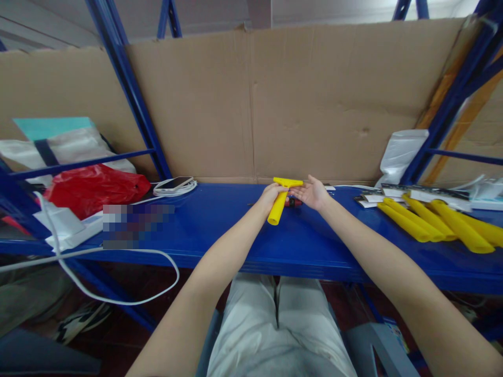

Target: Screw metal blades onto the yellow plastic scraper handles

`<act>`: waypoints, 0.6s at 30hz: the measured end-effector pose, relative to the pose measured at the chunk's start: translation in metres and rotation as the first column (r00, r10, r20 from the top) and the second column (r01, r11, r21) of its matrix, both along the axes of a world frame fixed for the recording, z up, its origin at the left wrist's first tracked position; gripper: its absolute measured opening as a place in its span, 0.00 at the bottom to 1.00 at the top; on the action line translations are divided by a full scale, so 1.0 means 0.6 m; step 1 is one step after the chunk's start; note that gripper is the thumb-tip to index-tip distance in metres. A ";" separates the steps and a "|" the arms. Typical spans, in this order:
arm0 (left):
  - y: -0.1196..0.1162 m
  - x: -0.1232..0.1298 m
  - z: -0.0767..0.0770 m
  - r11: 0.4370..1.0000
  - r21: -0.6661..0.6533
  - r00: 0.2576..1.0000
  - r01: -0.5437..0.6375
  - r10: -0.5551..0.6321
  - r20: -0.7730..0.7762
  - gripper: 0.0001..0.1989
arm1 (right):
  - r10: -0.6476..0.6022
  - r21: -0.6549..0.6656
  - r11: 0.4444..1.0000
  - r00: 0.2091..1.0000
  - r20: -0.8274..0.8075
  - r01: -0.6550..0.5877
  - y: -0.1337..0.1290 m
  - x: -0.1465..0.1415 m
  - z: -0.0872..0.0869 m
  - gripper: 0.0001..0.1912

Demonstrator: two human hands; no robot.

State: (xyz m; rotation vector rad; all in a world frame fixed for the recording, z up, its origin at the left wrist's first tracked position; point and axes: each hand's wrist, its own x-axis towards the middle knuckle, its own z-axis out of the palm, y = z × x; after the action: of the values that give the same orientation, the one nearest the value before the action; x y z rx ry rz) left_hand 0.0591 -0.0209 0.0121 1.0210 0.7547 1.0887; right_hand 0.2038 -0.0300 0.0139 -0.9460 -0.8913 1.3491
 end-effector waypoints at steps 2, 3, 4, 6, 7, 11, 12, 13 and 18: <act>-0.002 0.001 0.001 1.000 -0.005 1.000 -0.017 0.017 0.016 0.12 | -0.010 0.009 1.000 0.999 0.051 0.010 0.007 0.007 -0.004 0.24; -0.003 0.001 0.001 0.999 -0.008 0.999 -0.034 0.034 0.027 0.12 | -0.027 0.010 1.000 0.997 0.075 0.027 0.011 0.012 -0.006 0.25; -0.004 0.001 0.001 0.998 -0.013 0.998 -0.056 0.057 0.037 0.13 | -0.052 0.013 0.999 0.993 0.106 0.050 0.015 0.018 -0.008 0.25; -0.003 0.000 0.001 0.993 -0.031 0.992 -0.114 0.115 0.047 0.13 | -0.107 0.037 0.994 0.973 0.206 0.102 0.022 0.031 -0.015 0.24; -0.002 -0.001 0.000 0.988 -0.043 0.987 -0.150 0.152 0.046 0.13 | -0.137 0.060 0.990 0.951 0.277 0.125 0.026 0.037 -0.018 0.24; 0.004 -0.006 -0.003 0.949 -0.085 0.952 -0.303 0.305 0.019 0.14 | -0.226 0.150 0.974 0.791 0.568 0.171 0.044 0.056 -0.034 0.17; 0.006 -0.008 -0.003 0.939 -0.086 0.941 -0.334 0.337 0.017 0.14 | -0.238 0.171 0.971 0.739 0.630 0.166 0.052 0.060 -0.036 0.14; 0.007 -0.010 -0.003 0.929 -0.085 0.932 -0.360 0.362 0.018 0.15 | -0.245 0.196 0.969 0.683 0.688 0.150 0.061 0.064 -0.037 0.11; 0.008 -0.017 -0.001 0.894 -0.085 0.893 -0.440 0.446 0.062 0.17 | -0.240 0.284 0.957 0.374 0.896 -0.065 0.121 0.075 -0.029 0.17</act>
State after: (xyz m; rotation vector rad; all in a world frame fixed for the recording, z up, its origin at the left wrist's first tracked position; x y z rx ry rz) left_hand 0.0489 -0.0163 0.0115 0.7558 0.9825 1.4762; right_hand 0.2490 0.0426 -0.0033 -1.5359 -1.8091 0.4213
